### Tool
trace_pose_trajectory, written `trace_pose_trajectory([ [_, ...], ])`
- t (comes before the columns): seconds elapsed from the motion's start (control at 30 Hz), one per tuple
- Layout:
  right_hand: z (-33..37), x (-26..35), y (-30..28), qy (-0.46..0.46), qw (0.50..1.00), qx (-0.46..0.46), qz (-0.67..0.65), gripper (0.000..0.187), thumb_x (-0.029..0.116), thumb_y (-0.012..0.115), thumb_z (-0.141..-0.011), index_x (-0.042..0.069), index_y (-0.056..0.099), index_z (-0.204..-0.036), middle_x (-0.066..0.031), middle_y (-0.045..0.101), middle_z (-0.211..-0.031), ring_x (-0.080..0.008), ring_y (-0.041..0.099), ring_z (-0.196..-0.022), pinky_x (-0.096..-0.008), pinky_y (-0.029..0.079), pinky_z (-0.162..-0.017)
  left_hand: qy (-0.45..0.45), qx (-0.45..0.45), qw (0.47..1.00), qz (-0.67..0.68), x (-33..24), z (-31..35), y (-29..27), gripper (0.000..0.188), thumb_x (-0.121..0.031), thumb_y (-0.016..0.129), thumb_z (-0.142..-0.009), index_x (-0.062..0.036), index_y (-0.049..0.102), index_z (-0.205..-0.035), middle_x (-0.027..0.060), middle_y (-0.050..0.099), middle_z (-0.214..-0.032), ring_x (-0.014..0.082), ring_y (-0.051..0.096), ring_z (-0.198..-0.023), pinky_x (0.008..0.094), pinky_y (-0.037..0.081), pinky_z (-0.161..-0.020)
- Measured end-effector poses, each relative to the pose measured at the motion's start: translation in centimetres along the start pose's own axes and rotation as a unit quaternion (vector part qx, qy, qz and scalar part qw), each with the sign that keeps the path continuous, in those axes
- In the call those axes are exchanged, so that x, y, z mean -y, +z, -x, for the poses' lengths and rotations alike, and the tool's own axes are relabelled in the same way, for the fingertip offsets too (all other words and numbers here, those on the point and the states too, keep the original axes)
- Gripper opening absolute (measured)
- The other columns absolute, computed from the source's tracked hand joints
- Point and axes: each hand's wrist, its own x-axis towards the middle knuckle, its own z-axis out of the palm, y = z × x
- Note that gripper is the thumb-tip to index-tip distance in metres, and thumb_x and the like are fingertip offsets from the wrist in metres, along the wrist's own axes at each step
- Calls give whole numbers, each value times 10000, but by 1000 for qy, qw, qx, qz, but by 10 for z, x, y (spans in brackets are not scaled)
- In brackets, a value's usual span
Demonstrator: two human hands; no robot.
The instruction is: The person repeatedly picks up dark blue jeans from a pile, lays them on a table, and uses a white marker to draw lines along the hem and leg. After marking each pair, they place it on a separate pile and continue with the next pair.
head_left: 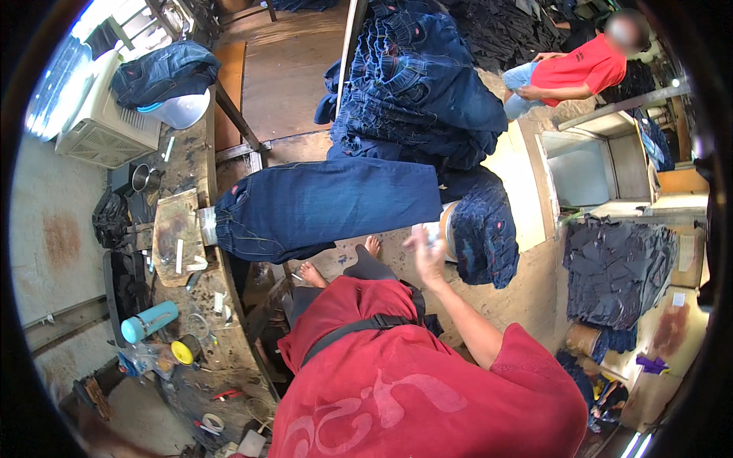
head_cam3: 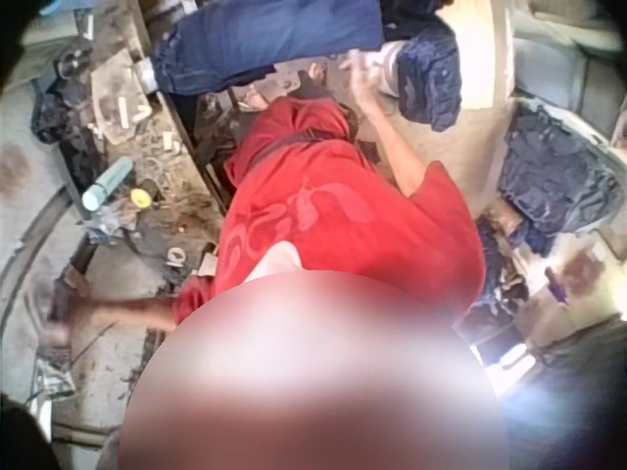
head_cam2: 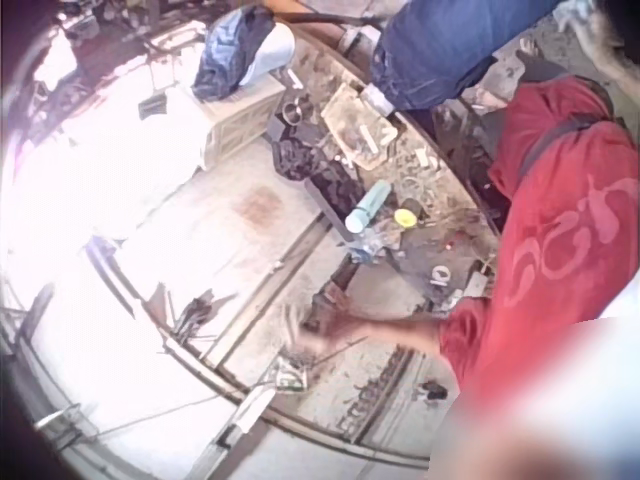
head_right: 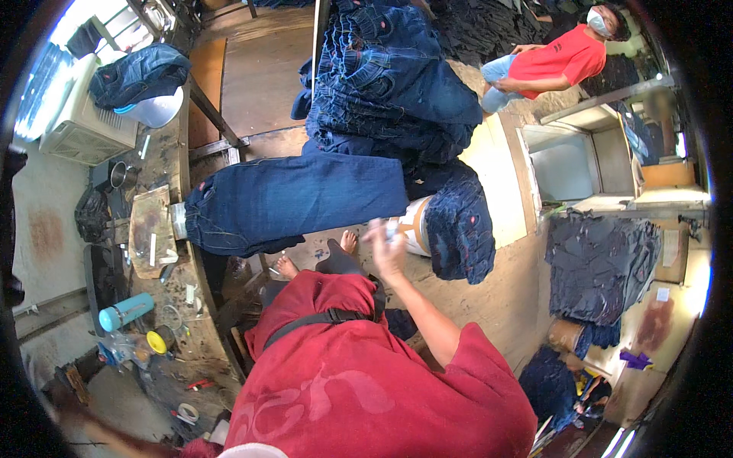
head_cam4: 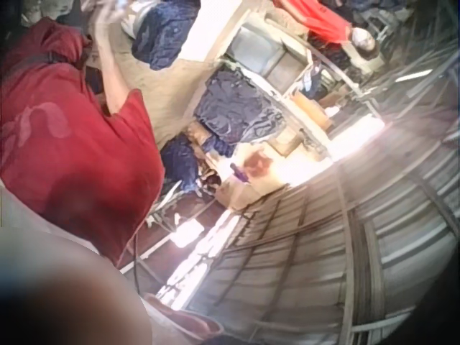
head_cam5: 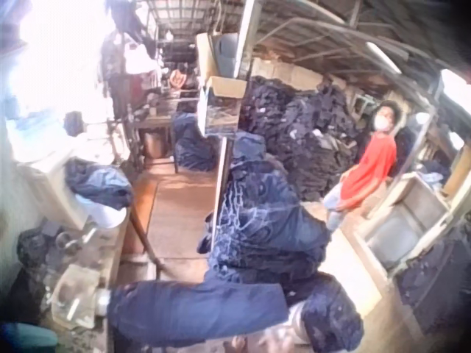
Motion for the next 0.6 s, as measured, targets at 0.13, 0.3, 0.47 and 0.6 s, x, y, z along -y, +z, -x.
trace_pose_trajectory([
  [0.13,-89,-80,-68,307,907,-221,-186,494,455,718,-1054,24,650,-1287,-149,750,-1145,-293,757,-998,-451,632,-809,1,215,927,308,-224,58,164,363,-182,852,-905,-57,783,-1238,172,755,-1331,412,690,-1275,499,540,-1095],
  [0.3,-151,-125,-78,547,686,-95,-470,1207,874,651,-895,65,253,-1697,-265,378,-1689,-468,410,-1564,-689,299,-1299,-59,223,933,276,-318,127,328,438,-312,750,-1036,-131,716,-1433,182,604,-1595,417,518,-1498,529,401,-1248],
  [0.47,-193,-147,-73,510,694,-209,-464,816,673,690,-993,-9,570,-1424,-182,644,-1458,-346,652,-1320,-523,521,-1164,-80,269,944,172,-304,156,377,378,-340,677,-1079,-163,754,-1405,164,665,-1494,405,550,-1422,535,414,-1200],
  [0.6,-233,-163,-120,407,760,-248,-442,450,410,592,-1129,36,691,-1359,-129,727,-1405,-328,685,-1308,-529,551,-1143,-124,238,952,148,-333,174,376,319,-283,664,-1087,-143,790,-1344,131,706,-1425,382,575,-1386,520,427,-1180],
])
